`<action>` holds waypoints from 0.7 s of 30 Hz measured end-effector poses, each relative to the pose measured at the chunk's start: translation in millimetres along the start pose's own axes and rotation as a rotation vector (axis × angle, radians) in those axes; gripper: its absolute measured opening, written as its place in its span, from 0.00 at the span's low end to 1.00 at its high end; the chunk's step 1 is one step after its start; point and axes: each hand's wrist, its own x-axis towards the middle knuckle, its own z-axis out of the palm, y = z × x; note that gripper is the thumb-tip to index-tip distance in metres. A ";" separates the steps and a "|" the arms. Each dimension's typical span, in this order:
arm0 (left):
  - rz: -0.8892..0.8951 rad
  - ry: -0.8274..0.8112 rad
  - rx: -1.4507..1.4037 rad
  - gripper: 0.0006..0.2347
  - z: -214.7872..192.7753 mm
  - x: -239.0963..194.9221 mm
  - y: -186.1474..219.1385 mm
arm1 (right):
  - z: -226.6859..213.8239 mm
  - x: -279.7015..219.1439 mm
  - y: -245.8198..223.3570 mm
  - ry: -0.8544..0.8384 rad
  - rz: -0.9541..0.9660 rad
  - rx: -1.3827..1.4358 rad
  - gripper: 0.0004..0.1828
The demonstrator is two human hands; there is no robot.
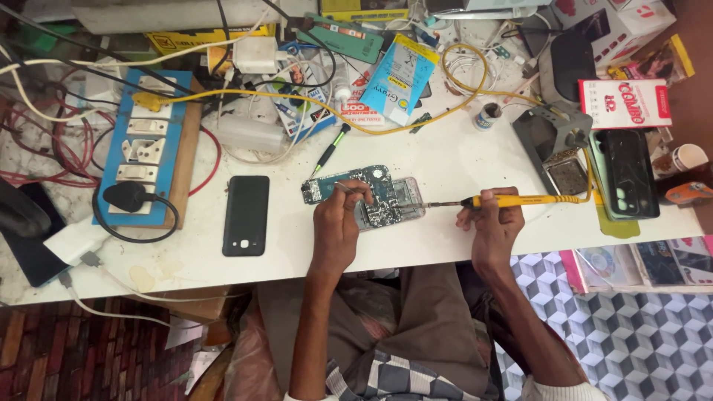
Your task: The person uses a soldering iron and a probe to work on a small circuit board placed on a white workbench. They repeatedly apply the soldering iron to different points on the board while holding the probe in the other hand. The board remains in place throughout the clip.
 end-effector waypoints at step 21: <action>-0.090 0.022 0.052 0.07 -0.7 -4.6 -0.6 | -16.5 16.9 -13.0 -0.009 0.133 0.155 0.09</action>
